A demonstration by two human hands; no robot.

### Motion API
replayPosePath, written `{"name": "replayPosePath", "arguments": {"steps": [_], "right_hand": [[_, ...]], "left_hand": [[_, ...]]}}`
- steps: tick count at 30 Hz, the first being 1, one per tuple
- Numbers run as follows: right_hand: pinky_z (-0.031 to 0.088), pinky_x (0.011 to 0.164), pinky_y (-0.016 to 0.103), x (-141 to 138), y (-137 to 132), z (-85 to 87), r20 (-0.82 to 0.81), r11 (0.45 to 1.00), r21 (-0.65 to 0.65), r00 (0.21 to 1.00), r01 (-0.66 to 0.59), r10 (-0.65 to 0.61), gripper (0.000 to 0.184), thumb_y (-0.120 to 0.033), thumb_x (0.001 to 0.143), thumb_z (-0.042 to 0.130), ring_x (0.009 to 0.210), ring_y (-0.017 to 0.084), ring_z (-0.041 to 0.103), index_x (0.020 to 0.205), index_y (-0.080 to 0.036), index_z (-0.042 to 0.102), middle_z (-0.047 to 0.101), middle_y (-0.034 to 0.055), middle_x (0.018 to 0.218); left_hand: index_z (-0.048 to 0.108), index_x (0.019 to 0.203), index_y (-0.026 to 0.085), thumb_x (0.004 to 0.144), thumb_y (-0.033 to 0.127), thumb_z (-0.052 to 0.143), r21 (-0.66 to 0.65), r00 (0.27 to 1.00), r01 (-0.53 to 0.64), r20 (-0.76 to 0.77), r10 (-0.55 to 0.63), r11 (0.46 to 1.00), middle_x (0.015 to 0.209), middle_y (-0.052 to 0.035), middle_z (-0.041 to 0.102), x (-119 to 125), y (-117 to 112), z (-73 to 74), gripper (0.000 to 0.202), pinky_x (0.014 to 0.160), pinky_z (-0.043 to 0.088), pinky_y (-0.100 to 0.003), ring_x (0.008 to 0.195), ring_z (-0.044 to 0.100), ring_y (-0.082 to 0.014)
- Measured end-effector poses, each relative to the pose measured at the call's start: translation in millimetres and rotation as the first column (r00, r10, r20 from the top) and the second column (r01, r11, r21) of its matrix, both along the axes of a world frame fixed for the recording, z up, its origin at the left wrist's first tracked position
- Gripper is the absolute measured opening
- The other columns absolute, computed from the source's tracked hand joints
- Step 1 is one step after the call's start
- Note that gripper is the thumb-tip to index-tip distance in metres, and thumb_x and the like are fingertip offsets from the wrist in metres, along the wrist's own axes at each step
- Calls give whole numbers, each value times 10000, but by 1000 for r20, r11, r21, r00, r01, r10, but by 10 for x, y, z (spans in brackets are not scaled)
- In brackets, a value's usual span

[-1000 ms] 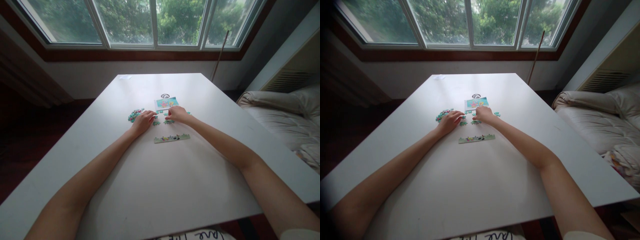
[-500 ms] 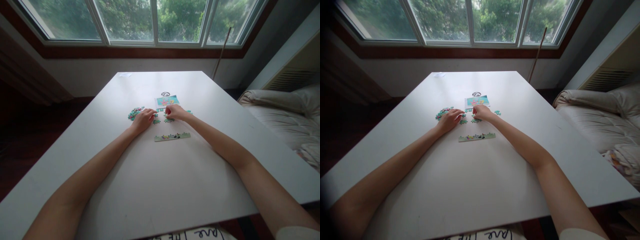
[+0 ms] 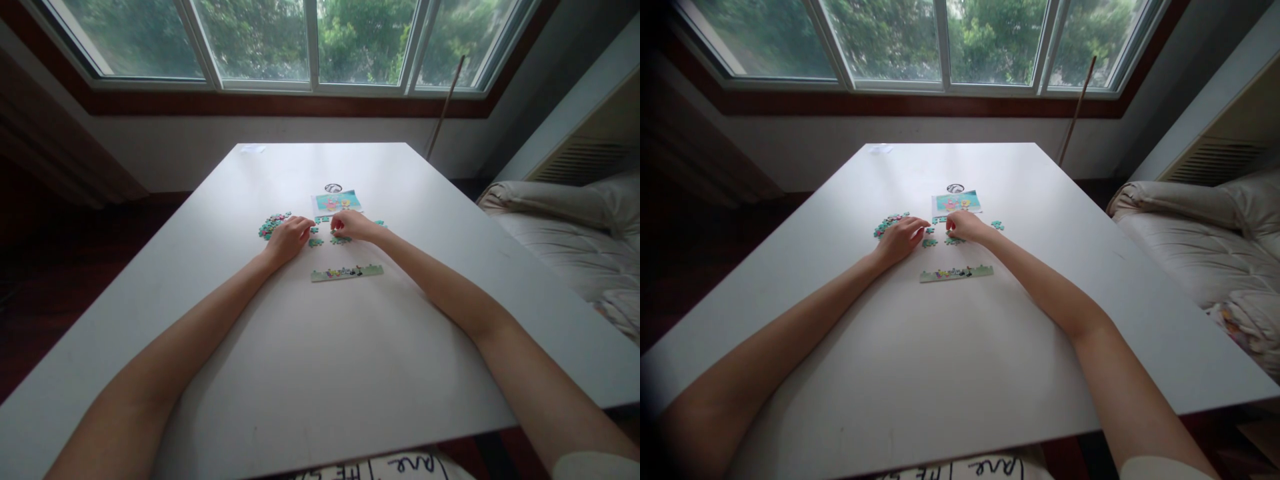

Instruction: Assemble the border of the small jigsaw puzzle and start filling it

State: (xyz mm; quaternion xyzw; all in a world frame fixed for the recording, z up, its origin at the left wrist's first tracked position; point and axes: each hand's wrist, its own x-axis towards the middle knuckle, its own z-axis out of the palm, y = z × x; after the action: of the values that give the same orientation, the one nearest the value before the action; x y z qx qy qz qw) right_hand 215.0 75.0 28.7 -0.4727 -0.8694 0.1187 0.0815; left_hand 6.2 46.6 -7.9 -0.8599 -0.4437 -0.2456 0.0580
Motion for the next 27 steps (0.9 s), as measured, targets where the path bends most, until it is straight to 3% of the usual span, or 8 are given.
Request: {"name": "replayPosePath", "arguments": {"steps": [7,13,20,27], "right_hand": [[361,596,198,-28,-33,12,-53,999,-47,998,12,-15,150,-132,707,655,728,122,571,854,-128,685,686,40,833],[353,587,193,-10,-24,-7,-119,997,-82,993,4,-13,270,-140,710,655,671,100,550,978,-118,676,676,38,802],[353,582,197,3,10,3,-231,995,-96,973,-6,-16,161,-172,712,655,647,96,541,850,-119,719,674,35,744],[363,578,213,-16,14,-4,-350,960,-276,935,-53,-49,209,-264,708,662,623,96,520,802,-91,733,657,31,667]], "left_hand": [[654,898,172,745,28,392,30,1000,32,0,-32,999,908,-61,665,-50,-7,-7,336,792,495,-315,887,604,-198],[662,749,171,713,5,375,90,990,134,40,-137,987,790,-39,673,-45,-43,17,333,714,486,-265,784,607,-163],[677,705,183,673,11,389,95,972,228,32,-232,969,776,-29,685,-28,-55,5,337,693,484,-237,766,611,-147],[693,722,188,671,19,393,53,965,258,39,-261,965,812,-30,699,-28,-46,-6,349,743,501,-245,802,618,-145]]}}
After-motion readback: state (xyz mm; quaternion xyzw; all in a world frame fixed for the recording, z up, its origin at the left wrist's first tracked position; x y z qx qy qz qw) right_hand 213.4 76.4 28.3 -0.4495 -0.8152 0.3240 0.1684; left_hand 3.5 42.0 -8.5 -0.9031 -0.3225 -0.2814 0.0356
